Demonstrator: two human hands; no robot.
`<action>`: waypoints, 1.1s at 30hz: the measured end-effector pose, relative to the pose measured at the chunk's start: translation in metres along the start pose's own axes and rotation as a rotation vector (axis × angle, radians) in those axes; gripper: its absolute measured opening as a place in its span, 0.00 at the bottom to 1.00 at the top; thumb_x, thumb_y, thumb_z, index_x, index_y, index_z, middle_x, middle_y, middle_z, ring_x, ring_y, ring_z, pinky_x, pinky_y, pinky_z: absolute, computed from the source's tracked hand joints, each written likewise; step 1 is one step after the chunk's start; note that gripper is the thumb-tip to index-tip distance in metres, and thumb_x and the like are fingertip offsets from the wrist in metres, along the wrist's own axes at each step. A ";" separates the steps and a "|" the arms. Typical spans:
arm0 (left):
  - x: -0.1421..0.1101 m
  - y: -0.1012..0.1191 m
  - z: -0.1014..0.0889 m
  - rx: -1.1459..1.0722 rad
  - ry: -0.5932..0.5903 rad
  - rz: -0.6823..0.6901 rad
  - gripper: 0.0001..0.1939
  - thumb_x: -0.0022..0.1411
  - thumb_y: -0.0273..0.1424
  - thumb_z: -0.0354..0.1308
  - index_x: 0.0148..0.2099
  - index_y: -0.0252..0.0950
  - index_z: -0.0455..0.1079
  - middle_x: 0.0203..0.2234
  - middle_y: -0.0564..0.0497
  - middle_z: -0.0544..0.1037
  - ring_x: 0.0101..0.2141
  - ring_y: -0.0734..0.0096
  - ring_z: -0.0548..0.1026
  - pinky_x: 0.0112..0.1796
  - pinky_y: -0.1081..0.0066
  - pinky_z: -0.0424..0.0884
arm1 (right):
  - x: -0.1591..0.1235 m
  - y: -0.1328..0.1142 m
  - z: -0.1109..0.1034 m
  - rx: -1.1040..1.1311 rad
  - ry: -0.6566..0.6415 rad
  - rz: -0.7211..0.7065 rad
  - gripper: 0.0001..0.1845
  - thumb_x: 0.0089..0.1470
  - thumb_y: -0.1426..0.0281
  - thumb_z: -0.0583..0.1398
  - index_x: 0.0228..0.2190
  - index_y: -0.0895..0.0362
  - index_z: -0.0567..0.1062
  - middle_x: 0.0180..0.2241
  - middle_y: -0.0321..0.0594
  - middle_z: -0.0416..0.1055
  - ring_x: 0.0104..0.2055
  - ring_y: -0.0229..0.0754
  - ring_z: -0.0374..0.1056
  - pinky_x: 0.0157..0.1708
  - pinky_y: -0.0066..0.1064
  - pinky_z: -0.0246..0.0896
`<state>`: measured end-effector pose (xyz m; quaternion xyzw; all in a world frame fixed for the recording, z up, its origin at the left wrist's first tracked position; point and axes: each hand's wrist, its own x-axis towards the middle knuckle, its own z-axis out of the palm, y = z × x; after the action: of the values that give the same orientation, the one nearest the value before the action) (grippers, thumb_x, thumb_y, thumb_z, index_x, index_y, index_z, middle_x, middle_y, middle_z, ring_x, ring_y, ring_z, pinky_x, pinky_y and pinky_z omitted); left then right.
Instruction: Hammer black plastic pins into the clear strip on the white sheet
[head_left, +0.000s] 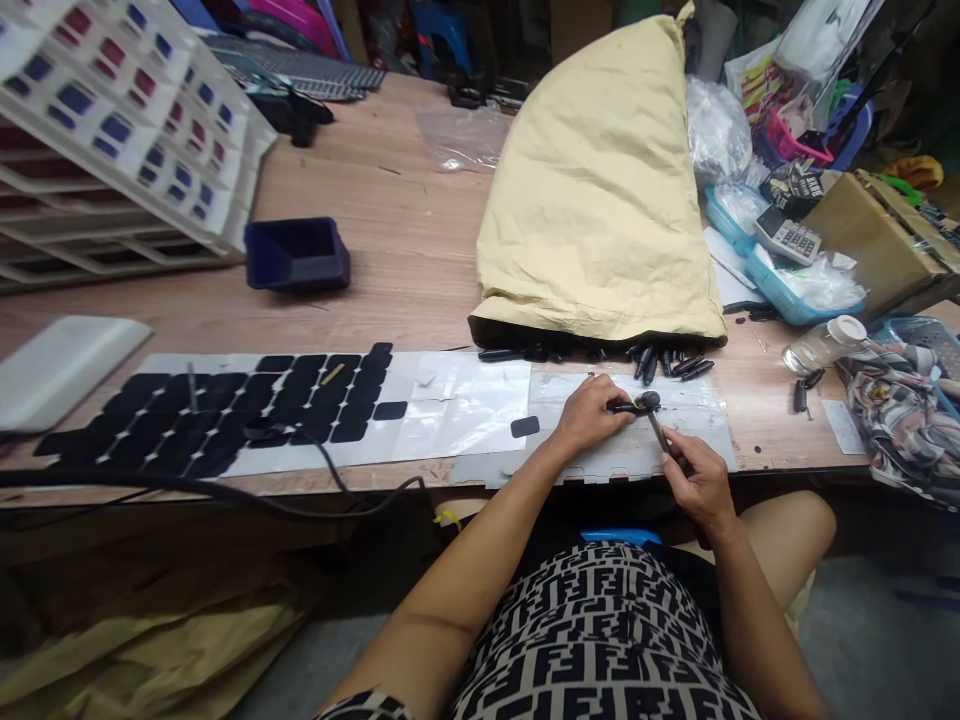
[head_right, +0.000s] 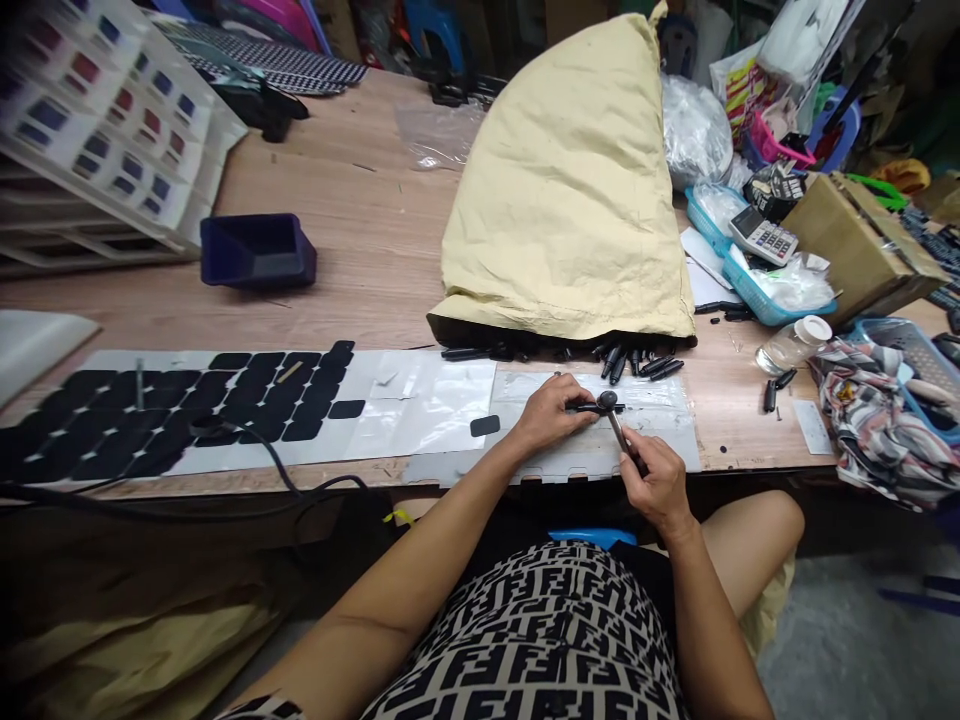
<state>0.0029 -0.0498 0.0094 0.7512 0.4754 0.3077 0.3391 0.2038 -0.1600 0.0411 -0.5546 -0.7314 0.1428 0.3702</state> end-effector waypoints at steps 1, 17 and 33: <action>0.000 0.000 0.000 0.003 -0.001 0.001 0.07 0.55 0.31 0.68 0.38 0.40 0.78 0.33 0.52 0.75 0.41 0.63 0.72 0.42 0.65 0.68 | 0.000 0.002 0.000 0.010 0.000 0.016 0.19 0.58 0.72 0.60 0.51 0.56 0.78 0.31 0.40 0.75 0.28 0.40 0.69 0.32 0.33 0.70; -0.016 0.008 -0.011 0.005 -0.118 0.211 0.08 0.57 0.36 0.68 0.40 0.40 0.79 0.38 0.49 0.75 0.42 0.62 0.69 0.47 0.62 0.66 | 0.019 0.049 -0.005 0.382 0.227 0.470 0.27 0.52 0.62 0.65 0.52 0.60 0.77 0.26 0.32 0.63 0.24 0.34 0.59 0.24 0.28 0.56; -0.062 0.034 0.011 0.107 -0.073 0.322 0.13 0.60 0.38 0.65 0.46 0.39 0.76 0.47 0.46 0.77 0.48 0.59 0.71 0.50 0.61 0.67 | 0.018 0.039 -0.006 0.235 0.171 0.399 0.23 0.54 0.64 0.62 0.50 0.60 0.78 0.26 0.32 0.62 0.23 0.33 0.55 0.24 0.27 0.57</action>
<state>0.0066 -0.1203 0.0214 0.8452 0.3521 0.3048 0.2622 0.2336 -0.1312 0.0283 -0.6512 -0.5517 0.2498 0.4573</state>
